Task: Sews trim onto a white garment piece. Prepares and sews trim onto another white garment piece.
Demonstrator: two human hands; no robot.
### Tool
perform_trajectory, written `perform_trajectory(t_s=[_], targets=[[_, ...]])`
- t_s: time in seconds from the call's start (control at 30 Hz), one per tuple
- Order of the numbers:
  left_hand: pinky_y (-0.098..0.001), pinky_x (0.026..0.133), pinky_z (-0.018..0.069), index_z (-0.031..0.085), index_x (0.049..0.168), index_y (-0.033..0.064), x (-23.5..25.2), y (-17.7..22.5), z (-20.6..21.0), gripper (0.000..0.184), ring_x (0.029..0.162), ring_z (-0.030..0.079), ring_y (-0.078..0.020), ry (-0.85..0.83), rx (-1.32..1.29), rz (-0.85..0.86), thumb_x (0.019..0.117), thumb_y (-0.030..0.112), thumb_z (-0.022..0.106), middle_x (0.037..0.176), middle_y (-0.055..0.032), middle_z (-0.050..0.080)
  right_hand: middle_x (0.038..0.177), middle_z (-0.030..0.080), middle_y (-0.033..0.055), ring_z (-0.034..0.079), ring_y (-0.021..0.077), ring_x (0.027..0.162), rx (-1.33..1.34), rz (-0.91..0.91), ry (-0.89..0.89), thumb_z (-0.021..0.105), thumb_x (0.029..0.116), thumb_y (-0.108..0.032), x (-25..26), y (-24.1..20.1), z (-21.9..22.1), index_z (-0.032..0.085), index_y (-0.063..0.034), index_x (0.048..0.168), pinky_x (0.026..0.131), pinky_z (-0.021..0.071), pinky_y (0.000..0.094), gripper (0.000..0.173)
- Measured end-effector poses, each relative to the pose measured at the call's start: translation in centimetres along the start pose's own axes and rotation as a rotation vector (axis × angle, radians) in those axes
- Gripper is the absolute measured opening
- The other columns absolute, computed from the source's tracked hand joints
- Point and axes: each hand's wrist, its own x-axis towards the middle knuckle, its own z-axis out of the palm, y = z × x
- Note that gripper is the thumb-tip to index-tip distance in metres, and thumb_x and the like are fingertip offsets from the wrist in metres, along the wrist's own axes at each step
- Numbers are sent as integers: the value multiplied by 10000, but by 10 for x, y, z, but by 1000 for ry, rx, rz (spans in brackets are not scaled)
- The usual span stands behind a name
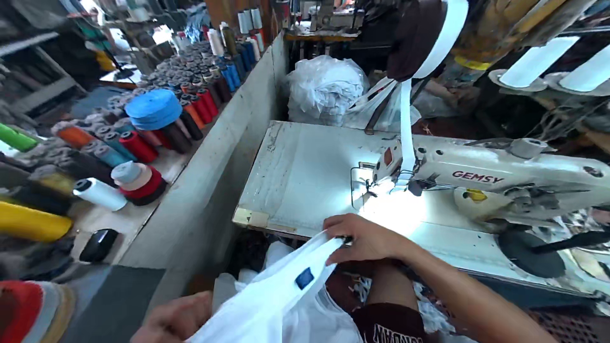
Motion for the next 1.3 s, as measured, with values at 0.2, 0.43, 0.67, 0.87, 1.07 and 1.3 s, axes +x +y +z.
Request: perform_trajectory(t_s=[0.2, 0.43, 0.67, 0.87, 1.07, 1.3], targets=[[-210, 770, 522, 693, 904, 222, 0, -55, 11, 230, 806, 624, -35, -93, 45, 90, 977, 438, 664, 856, 113, 643, 610, 493, -41, 425, -32, 557, 89, 58, 166, 734, 951, -287, -55, -16, -46, 583, -55, 745, 501, 304, 146, 345], [-215, 759, 546, 688, 833, 213, 14, -64, 40, 270, 829, 648, -32, -181, 128, 35, 1005, 416, 641, 858, 117, 665, 611, 497, -65, 420, -62, 556, -49, 87, 270, 723, 948, -289, -102, -41, -80, 586, -78, 753, 499, 302, 125, 318], [-212, 766, 545, 683, 848, 216, 14, -65, 57, 272, 846, 645, -37, -169, 106, 53, 1013, 424, 624, 880, 112, 656, 619, 493, -74, 413, -78, 570, -79, 59, 292, 718, 945, -286, -118, -50, -89, 585, -83, 743, 507, 294, 107, 315], [-196, 761, 544, 688, 831, 225, 21, -71, 56, 287, 859, 645, -14, -170, 144, 48, 1048, 375, 575, 910, 132, 660, 606, 501, -59, 417, -69, 558, -109, 62, 285, 731, 937, -289, -127, -56, -95, 600, -69, 740, 496, 296, 114, 324], [-129, 805, 549, 735, 1069, 295, 61, -66, 70, 112, 947, 652, 46, -156, 240, -104, 991, 349, 675, 1051, 189, 693, 720, 648, -32, 561, -32, 605, -55, 335, 334, 783, 905, -275, -152, -84, -93, 610, -59, 1132, 566, 468, 149, 358], [-199, 855, 593, 689, 1185, 159, 140, -66, 185, 269, 945, 699, 1, -102, 381, 256, 927, 146, 766, 1046, 132, 738, 770, 666, 46, 596, 106, 660, -302, 640, 441, 748, 934, -285, -233, -143, -101, 683, -64, 1170, 623, 520, 314, 330]])
